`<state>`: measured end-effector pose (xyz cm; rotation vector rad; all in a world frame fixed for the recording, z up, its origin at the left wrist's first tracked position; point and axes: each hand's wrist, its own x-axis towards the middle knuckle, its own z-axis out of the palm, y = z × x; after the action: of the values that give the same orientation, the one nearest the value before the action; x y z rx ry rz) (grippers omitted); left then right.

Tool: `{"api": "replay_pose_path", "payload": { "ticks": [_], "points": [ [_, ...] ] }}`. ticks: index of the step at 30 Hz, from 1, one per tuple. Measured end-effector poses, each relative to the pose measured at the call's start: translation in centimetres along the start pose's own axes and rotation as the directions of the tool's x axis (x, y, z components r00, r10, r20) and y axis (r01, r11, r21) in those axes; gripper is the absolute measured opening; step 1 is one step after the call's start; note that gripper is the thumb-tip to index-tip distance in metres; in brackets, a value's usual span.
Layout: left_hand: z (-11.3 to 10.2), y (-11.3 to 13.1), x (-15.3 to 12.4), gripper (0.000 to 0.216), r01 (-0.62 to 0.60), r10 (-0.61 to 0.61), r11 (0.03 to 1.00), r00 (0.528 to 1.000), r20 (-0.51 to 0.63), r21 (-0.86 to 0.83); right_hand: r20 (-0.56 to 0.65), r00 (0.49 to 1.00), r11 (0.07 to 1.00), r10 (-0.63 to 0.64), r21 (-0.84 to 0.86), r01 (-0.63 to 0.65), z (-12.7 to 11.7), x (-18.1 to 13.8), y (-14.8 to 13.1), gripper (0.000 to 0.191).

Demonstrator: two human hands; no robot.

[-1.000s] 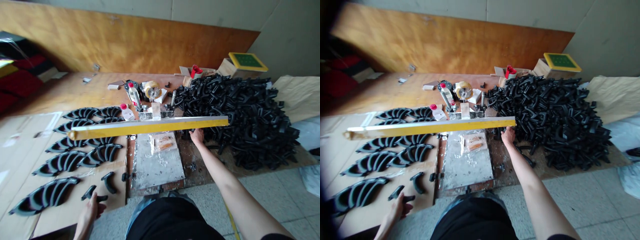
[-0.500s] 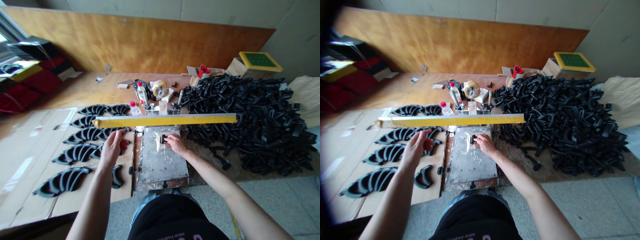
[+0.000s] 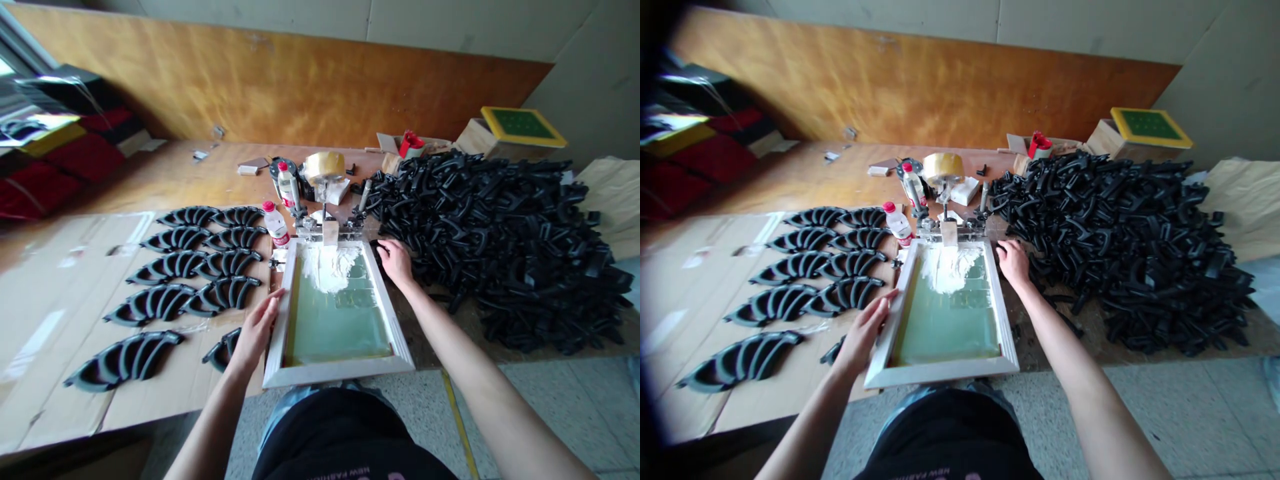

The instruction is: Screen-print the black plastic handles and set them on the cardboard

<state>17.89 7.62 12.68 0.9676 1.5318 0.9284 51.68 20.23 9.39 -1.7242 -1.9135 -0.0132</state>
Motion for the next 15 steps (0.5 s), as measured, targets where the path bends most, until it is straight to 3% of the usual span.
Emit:
{"api": "replay_pose_path", "payload": {
  "ticks": [2,4,7,10,12,15],
  "points": [
    [0.5,-2.6,0.5,0.081,0.042,-0.042,0.999,0.999,0.017,-0.005,0.005,0.993,0.987,-0.118,0.108,0.117,0.5,2.4,-2.2,0.053],
    [1.0,-4.7,1.3,0.085,0.043,-0.044,0.999,0.999,0.02,0.029,0.069,0.959,0.953,-0.274,0.154,0.261,1.9,4.3,-5.2,0.061],
    [1.0,-6.7,2.5,0.078,0.024,-0.026,0.997,0.999,0.019,0.078,0.272,0.89,0.931,-0.365,0.101,0.351,4.0,5.1,-8.3,0.031],
    [0.7,-7.7,3.0,0.075,0.034,-0.036,0.997,0.999,0.029,0.075,0.401,0.821,0.906,-0.407,0.066,0.418,4.1,3.1,-8.6,0.008],
    [0.6,-7.9,3.0,0.074,0.038,-0.04,0.997,0.999,0.02,0.068,0.431,0.733,0.839,-0.526,0.124,0.53,2.9,1.2,-7.9,0.009],
    [0.7,-7.8,2.9,0.071,0.028,-0.027,0.998,1.0,-0.013,0.055,0.479,0.548,0.709,-0.686,0.27,0.652,0.9,-0.2,-7.3,0.012]
  ]
}}
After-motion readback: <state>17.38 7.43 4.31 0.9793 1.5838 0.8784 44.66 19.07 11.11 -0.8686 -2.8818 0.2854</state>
